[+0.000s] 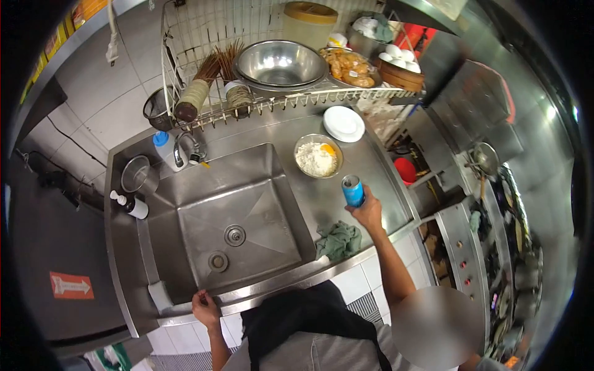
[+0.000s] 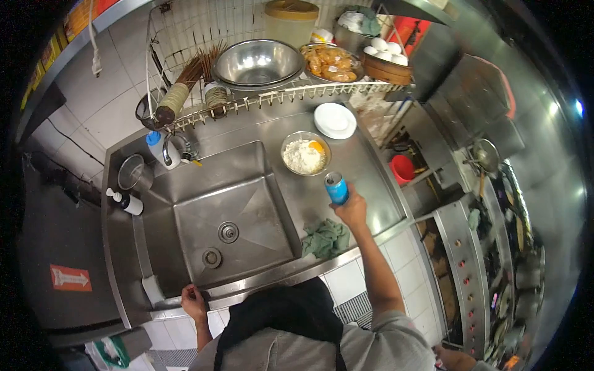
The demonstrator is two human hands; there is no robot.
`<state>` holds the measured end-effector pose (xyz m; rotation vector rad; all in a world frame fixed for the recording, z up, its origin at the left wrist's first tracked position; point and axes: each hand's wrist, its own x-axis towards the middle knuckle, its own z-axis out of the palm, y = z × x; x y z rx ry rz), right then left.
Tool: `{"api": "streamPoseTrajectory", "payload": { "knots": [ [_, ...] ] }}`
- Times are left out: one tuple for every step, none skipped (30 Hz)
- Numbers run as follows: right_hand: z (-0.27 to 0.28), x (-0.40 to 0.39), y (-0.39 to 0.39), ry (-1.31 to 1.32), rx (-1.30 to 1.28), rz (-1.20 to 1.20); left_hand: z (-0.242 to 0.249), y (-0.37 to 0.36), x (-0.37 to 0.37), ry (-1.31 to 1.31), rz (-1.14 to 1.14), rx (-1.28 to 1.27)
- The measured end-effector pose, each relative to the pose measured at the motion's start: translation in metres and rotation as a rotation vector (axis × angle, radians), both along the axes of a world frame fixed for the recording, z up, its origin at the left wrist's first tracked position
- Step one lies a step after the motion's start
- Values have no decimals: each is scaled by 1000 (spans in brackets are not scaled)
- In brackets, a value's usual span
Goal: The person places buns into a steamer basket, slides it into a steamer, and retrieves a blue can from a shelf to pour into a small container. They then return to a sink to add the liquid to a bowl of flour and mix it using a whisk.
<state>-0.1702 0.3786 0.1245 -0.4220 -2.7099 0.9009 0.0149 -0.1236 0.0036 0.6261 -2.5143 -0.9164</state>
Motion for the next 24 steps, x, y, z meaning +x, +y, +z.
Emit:
{"api": "streamPoseTrajectory", "payload": {
  "knots": [
    [-4,-19,12,8,62,10,1,6,-3,18,46,58],
    [-7,-39,22,21,125,16,-2,10,-6,22,65,39],
    [-10,-58,30,23,110,33,-6,14,-8,39,84,-66],
    [-12,-76,39,-40,178,32,-8,19,-6,50,102,-166],
    [-13,-90,47,-105,252,33,-3,24,-7,43,118,-172],
    [-14,-102,55,-110,249,50,1,27,-9,19,144,-176],
    [-14,-114,60,-144,303,72,5,30,-10,-3,171,-179],
    [-13,-127,64,-173,357,95,2,31,-9,-7,189,-182],
    [-13,-138,68,-172,354,113,-1,30,-11,-9,198,-157],
    [-13,-147,72,-206,385,125,1,33,-11,-13,206,-134],
    [-13,-156,75,-241,417,135,3,37,-12,-16,206,-117],
    [-14,-165,77,-243,414,149,3,40,-13,-22,218,-121],
    [-13,-174,78,-268,432,151,2,39,-13,-62,224,-186],
    [-13,-182,79,-293,450,151,1,39,-13,-100,227,-250],
    [-14,-190,80,-294,447,158,1,39,-13,-73,239,-173],
    [-14,-197,80,-280,448,167,2,40,-14,-75,245,-177],
    [-13,-203,79,-267,449,175,4,40,-14,-77,246,-192],
    [-13,-208,78,-267,447,181,4,40,-14,-79,248,-206],
    [-8,-211,74,-263,441,193,0,37,-13,-81,254,-206],
    [-3,-215,69,-256,435,207,-6,33,-12,-89,273,-173],
    [-1,-217,65,-255,436,214,-11,30,-10,-98,293,-139],
    [0,-219,61,-234,467,247,-9,32,-9,-98,300,-139],
    [1,-222,57,-212,496,279,-6,33,-10,-118,300,-179],
    [0,-225,55,-209,495,283,-3,34,-12,-138,300,-220]
  ]
}}
